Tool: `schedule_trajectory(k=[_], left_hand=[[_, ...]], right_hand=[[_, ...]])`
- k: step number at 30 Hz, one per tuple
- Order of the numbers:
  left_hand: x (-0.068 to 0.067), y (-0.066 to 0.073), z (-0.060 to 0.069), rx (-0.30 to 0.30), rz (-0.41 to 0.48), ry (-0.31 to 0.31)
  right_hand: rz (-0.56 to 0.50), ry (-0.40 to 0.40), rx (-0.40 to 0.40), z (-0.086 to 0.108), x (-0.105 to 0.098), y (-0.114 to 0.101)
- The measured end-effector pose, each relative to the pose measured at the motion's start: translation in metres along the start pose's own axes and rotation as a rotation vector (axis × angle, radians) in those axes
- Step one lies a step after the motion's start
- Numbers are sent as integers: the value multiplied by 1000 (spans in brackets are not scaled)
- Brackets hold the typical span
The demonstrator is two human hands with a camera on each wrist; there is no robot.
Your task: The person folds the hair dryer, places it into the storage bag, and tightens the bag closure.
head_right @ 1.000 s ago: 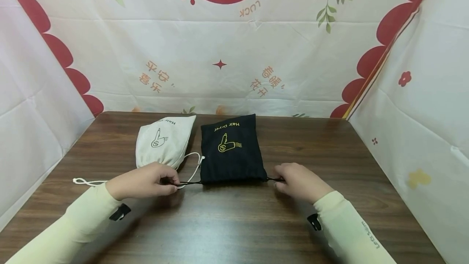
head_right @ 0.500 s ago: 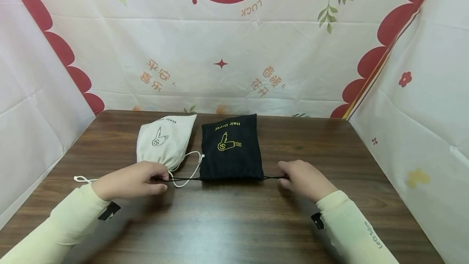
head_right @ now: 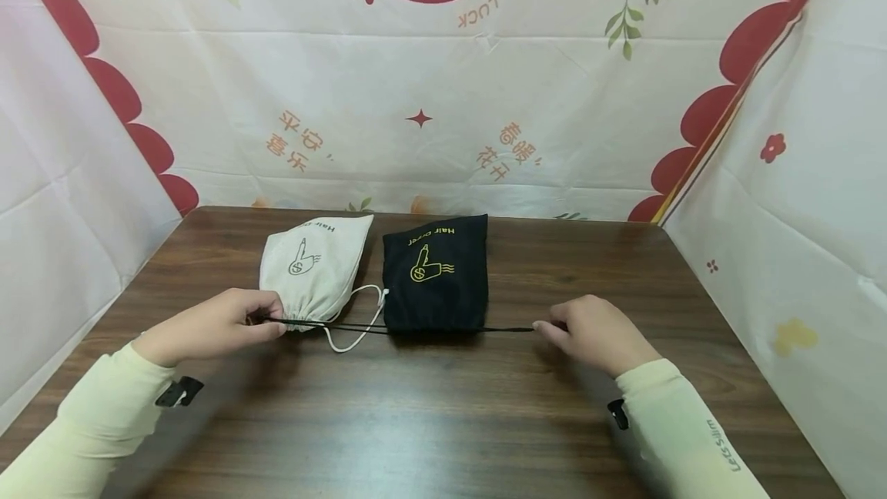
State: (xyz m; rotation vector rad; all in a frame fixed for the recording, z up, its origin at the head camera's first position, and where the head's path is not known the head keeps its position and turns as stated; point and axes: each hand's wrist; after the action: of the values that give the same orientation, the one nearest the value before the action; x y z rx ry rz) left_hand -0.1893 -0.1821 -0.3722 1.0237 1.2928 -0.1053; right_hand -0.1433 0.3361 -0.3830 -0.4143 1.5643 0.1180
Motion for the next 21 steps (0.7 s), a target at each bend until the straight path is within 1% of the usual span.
schedule_trajectory(k=[4, 8, 11, 13, 17, 21], left_hand=[[-1, -8, 5, -37, 6, 20], [-3, -15, 10, -54, 36, 20], [-4, -20, 14, -60, 32, 29], [-5, -23, 17, -74, 25, 34], [-7, -29, 23, -110, 30, 24], [-8, -33, 29, -120, 44, 12]], right_hand=[[25, 24, -1, 4, -1, 8], [61, 49, 1, 7, -2, 13], [68, 51, 13, 9, -3, 14], [69, 53, 23, 10, -3, 16], [82, 57, 35, 16, -3, 25], [93, 81, 6, 20, -2, 35]])
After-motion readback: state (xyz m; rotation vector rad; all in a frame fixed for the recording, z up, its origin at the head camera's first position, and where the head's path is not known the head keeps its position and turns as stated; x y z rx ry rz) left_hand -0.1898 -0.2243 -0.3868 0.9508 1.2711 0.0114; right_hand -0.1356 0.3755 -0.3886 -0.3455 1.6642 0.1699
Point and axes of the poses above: each hand's wrist, its own z-axis away from the middle knuckle, its own x-axis out of the palm, y = z × x, and after that the axes turned 1 degree about x, right-handed
